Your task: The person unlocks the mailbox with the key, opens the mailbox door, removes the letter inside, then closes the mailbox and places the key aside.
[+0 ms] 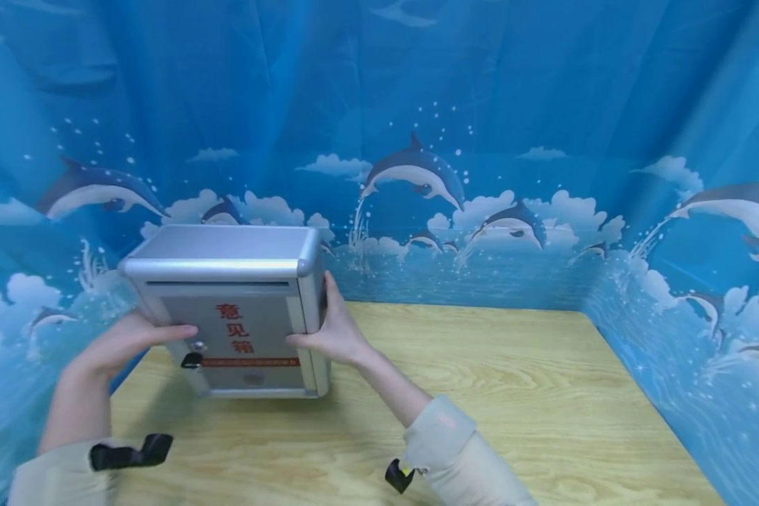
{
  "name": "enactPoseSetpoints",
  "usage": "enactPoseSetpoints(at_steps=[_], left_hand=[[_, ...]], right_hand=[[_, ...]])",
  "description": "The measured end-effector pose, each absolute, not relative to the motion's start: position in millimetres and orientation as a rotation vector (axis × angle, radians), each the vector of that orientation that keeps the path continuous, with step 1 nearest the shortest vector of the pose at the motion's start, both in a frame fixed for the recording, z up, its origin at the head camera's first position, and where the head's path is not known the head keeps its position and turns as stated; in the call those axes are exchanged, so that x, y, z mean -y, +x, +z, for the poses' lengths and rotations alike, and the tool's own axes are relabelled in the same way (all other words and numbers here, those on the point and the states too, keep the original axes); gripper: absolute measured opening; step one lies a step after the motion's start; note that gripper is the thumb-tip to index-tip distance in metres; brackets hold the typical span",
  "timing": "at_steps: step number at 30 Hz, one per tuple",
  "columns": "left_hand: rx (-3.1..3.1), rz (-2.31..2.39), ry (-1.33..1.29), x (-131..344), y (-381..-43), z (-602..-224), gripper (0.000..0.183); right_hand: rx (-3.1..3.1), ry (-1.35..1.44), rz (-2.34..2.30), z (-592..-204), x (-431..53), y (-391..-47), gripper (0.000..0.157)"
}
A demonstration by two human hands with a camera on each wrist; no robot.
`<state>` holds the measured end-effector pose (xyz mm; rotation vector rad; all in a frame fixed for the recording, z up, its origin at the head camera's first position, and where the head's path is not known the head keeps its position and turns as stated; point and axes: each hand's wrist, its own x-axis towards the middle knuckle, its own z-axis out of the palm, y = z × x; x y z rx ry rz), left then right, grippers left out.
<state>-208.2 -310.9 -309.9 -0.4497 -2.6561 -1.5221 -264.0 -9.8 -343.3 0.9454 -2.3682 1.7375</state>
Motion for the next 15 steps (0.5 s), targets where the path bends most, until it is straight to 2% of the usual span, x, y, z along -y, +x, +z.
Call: enactPoseSetpoints(at_steps=[6, 15], left_hand=[[2.644, -1.569, -0.441, 296.7, -212.2, -309.5, 0.090], [2.605, -1.605, -0.508, 271.1, -227.6, -311.8, 0.090]], right_hand=[[2.450, 0.831, 1.757, -346.8, -3.0, -265.6, 0.112], [2.445, 0.830, 1.709, -347.0, -32.6, -277.8, 0.111]])
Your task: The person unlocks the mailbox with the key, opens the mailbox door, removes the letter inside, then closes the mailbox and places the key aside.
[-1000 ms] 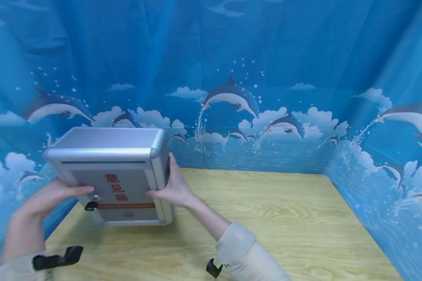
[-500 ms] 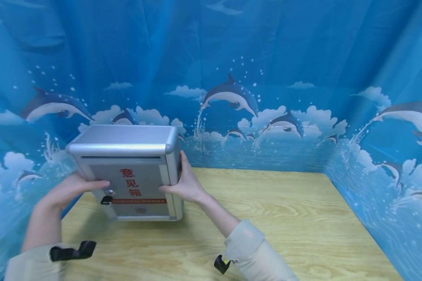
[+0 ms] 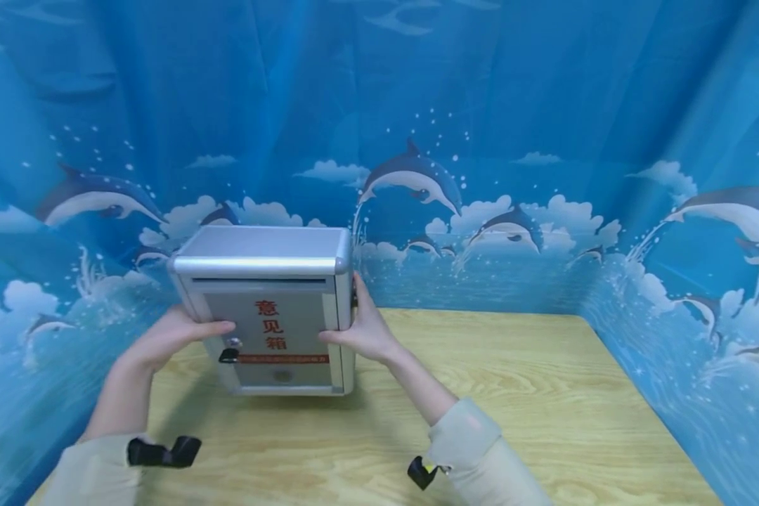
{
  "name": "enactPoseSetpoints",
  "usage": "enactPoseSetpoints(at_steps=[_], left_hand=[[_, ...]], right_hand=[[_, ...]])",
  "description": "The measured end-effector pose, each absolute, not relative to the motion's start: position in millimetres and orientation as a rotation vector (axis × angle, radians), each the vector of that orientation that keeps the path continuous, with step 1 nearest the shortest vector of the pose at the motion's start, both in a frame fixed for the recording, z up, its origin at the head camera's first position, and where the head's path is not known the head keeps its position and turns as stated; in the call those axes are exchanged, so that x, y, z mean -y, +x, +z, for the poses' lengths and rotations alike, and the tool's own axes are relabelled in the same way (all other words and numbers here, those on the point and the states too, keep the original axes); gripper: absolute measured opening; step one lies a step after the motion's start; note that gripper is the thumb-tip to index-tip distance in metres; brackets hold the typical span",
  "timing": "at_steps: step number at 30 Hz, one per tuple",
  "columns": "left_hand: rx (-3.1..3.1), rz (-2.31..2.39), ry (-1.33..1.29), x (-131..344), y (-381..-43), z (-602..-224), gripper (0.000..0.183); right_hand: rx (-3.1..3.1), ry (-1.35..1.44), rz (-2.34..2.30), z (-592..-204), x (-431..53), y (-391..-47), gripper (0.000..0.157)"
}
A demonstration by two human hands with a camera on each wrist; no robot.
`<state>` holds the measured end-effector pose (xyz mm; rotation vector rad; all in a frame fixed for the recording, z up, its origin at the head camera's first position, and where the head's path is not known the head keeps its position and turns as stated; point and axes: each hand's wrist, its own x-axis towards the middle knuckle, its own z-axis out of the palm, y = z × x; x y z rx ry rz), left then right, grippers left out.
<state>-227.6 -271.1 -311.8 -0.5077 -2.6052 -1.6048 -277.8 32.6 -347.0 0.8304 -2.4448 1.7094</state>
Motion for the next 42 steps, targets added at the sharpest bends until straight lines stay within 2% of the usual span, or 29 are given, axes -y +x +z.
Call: enactPoseSetpoints(at_steps=[17, 33, 42], left_hand=[[2.672, -1.611, -0.402, 233.2, -245.7, -307.1, 0.093], [2.600, -1.755, -0.465, 193.0, -262.7, -309.5, 0.089], [2.585, -1.815, -0.491, 165.0, -273.1, -311.7, 0.088]], right_hand=[[2.467, 0.744, 1.745, -341.5, -74.3, -286.1, 0.111], [2.514, 0.666, 1.748, -340.8, -116.8, -291.0, 0.109], [2.574, 0.585, 1.724, -315.6, -140.4, -266.5, 0.103]])
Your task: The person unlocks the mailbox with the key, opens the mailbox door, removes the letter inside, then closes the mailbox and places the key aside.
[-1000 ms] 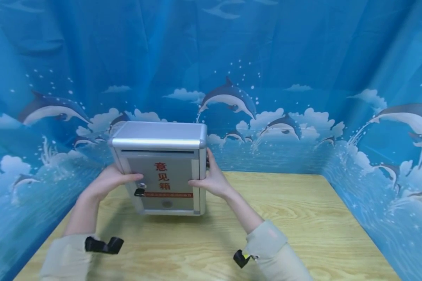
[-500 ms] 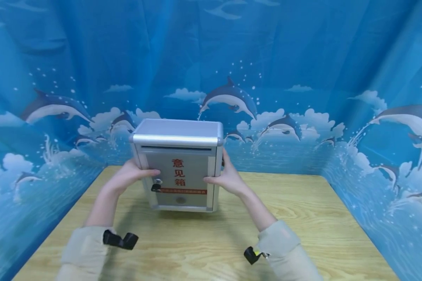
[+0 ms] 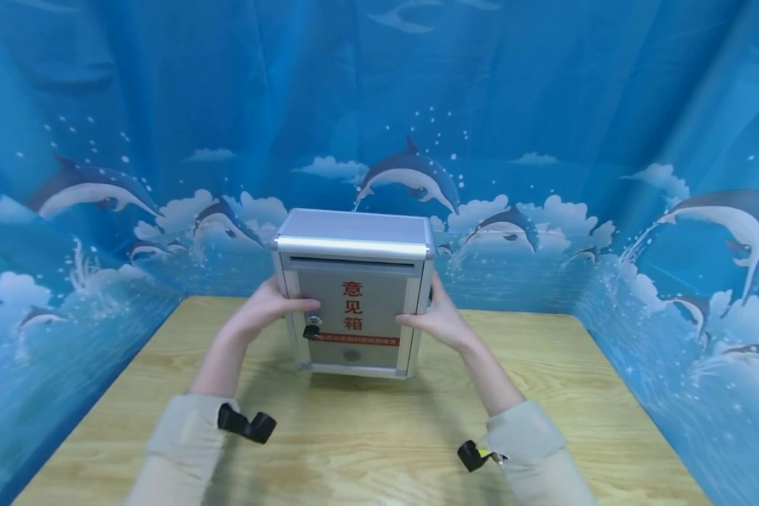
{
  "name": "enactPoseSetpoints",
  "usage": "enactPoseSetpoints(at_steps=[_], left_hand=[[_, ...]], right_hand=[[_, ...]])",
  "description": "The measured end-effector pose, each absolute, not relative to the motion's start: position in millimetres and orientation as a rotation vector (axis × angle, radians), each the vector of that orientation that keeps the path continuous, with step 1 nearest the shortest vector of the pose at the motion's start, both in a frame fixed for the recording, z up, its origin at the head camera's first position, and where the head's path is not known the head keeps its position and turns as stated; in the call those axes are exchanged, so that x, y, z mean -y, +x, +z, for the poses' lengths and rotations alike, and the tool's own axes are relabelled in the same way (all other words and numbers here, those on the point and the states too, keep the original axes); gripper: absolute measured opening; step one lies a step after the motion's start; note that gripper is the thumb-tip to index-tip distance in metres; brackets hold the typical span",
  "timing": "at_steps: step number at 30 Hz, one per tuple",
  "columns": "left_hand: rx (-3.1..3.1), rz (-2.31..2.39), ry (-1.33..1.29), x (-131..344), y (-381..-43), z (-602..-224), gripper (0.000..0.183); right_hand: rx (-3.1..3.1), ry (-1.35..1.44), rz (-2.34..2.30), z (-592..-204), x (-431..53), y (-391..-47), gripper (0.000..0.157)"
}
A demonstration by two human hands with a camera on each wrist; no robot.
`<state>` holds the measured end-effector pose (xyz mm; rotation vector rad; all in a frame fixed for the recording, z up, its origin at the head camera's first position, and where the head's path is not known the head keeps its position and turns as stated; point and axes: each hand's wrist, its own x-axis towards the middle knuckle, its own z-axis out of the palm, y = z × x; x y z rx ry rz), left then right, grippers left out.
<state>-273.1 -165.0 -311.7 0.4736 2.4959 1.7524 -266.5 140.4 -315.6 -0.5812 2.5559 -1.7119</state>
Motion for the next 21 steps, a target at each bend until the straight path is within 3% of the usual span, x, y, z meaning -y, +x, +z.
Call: enactPoseSetpoints(at_steps=[4, 11, 21], left_hand=[[-2.445, 1.790, 0.520, 153.0, -277.9, -311.3, 0.086], [-2.453, 1.786, 0.523, 133.5, -281.5, -310.5, 0.084], [-2.446, 1.801, 0.504, 109.1, -284.1, -311.9, 0.085]], right_hand=[[-2.550, -0.559, -1.748, -315.6, -150.1, -262.6, 0.100], [-2.608, -0.547, -1.736, -341.8, -176.7, -285.0, 0.104], [-2.646, -0.509, -1.694, -339.3, -201.7, -286.1, 0.103]])
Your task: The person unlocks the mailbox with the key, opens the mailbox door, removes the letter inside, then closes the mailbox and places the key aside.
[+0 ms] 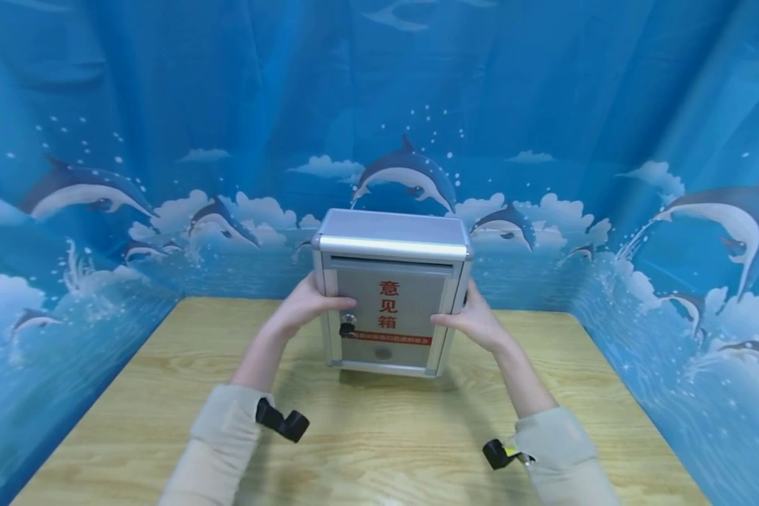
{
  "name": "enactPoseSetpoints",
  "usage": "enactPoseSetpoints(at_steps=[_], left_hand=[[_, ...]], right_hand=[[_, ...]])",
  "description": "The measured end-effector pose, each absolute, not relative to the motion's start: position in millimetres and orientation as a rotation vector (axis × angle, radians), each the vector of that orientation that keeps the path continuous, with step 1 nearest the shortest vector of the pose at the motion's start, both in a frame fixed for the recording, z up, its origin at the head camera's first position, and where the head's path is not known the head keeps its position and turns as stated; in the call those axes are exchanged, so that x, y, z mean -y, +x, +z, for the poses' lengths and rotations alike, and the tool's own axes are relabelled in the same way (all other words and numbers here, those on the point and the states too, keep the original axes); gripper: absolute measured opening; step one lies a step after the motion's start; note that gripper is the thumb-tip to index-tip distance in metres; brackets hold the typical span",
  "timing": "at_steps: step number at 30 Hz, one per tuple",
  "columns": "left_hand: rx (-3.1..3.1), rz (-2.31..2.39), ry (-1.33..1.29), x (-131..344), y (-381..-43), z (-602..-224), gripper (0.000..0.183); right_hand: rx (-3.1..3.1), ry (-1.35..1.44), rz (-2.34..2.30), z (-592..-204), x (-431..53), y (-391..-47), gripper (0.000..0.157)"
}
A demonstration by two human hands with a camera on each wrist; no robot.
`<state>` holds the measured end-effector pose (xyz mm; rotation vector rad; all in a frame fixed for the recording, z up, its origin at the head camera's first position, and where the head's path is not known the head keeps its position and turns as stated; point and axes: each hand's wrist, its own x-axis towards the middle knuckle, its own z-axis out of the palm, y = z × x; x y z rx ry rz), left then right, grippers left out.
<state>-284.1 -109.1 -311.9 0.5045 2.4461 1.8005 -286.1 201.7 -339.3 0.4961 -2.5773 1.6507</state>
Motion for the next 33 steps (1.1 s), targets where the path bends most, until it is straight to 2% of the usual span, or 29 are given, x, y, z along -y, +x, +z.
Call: enactPoseSetpoints(at_steps=[15, 33], left_hand=[[-2.403, 1.839, 0.441, 76.3, -289.4, -323.1, 0.086], [-2.391, 1.877, 0.359, 44.9, -292.6, -337.8, 0.088]], right_hand=[[2.569, 0.523, 1.700, -343.6, -233.6, -280.4, 0.099], [2.446, 0.592, 1.889, -359.7, -259.5, -289.0, 0.095]])
